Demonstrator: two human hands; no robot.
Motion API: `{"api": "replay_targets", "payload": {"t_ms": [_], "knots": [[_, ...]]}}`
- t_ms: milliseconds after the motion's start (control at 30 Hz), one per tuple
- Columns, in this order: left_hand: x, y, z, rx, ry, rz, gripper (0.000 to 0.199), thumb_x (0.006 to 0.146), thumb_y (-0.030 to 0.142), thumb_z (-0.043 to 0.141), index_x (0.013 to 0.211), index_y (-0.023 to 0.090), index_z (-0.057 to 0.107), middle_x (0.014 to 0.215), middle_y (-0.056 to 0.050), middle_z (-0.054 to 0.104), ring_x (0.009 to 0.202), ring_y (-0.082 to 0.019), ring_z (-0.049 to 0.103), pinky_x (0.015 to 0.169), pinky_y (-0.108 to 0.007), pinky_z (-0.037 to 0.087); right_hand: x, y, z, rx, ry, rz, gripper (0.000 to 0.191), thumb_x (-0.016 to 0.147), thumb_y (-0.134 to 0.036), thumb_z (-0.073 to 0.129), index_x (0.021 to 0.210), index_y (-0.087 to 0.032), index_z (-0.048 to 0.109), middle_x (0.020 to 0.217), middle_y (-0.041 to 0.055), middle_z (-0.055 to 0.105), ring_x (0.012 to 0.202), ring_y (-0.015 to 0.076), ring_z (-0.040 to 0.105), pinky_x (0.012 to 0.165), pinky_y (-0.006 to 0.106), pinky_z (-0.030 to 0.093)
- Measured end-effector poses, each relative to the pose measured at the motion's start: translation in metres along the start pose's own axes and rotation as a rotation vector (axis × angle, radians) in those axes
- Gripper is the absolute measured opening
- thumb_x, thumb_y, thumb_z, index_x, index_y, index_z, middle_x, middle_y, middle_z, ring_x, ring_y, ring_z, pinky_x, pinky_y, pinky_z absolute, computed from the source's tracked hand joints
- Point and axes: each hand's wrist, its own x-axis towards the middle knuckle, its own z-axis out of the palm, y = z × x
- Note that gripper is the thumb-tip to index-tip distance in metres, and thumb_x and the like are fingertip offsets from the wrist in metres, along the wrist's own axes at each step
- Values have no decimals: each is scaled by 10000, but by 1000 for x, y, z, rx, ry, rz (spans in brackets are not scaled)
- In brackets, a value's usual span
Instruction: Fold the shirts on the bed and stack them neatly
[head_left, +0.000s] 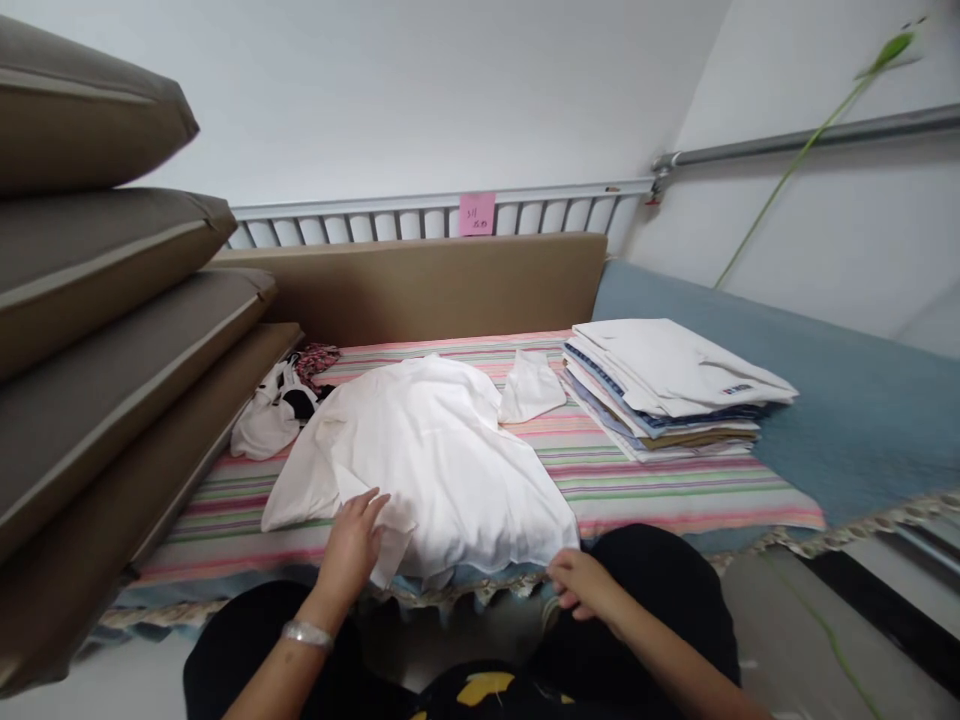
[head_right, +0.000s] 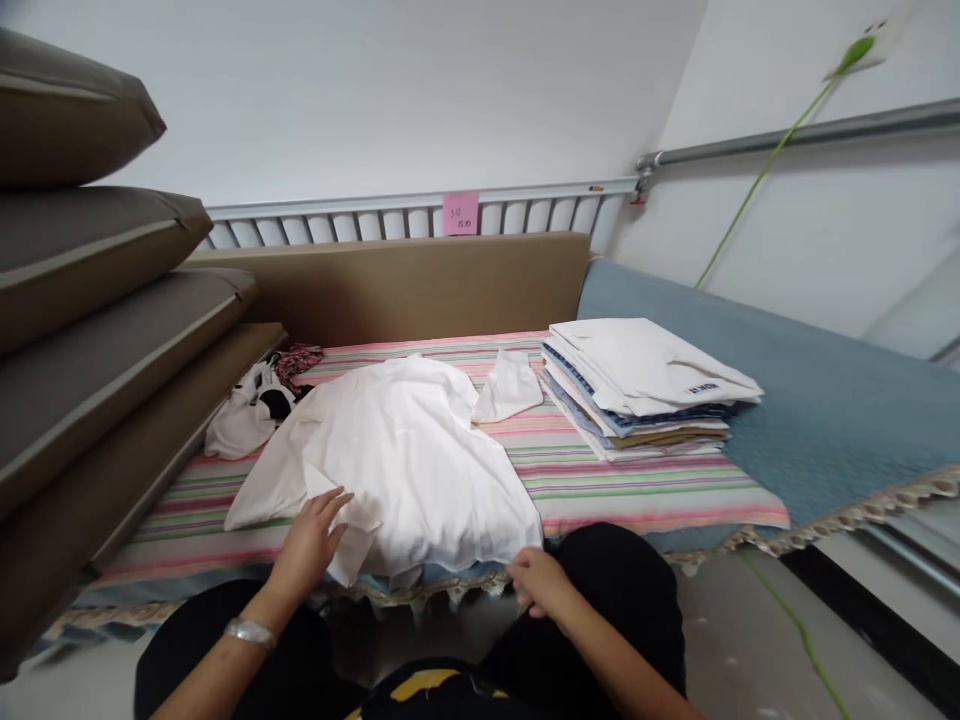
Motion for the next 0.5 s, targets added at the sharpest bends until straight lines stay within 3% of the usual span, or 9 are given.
{"api": "replay_targets", "payload": {"t_ms": [100,167,233,333,500], "knots": [[17,-13,4,210,-120,-6,589,765,25,352,1295,263,450,1378,-76,448,1270,-254,353,1001,-469,303,5,-5,-28,-29,298,-55,258,799,-350,496,986,-173,491,1068,111,617,674,144,632,441,204,445],[21,-17,6,294,-218,9,575,779,18,307,1264,276,478,1273,-75,533,1189,-236,426,1002,-477,269,11,-6,-34,-79,362,-52,357,785,-411,506,1029,-150,485,1052,144,625,682,175,639,426,224,449],[21,-20,3,340,-264,39,484,796,39,300,1133,253,574,1117,-70,598,1080,-222,486,1001,-464,247,18,-4,-32,-137,354,-39,389,786,-437,497,1006,-117,516,928,154,657,642,193,640,422,237,440],[16,-27,-6,369,-265,70,371,790,50,324,889,217,641,985,-63,610,1014,-223,501,979,-433,247,27,1,-26,-168,301,-91,281,809,-339,466,951,-121,576,816,112,675,583,174,639,442,228,428],[-8,-46,-30,328,-253,26,306,757,48,375,804,216,626,923,-39,598,968,-206,498,943,-393,264,26,3,-47,-213,246,-138,167,796,-193,441,816,-138,597,702,53,658,478,142,603,393,209,374]]}}
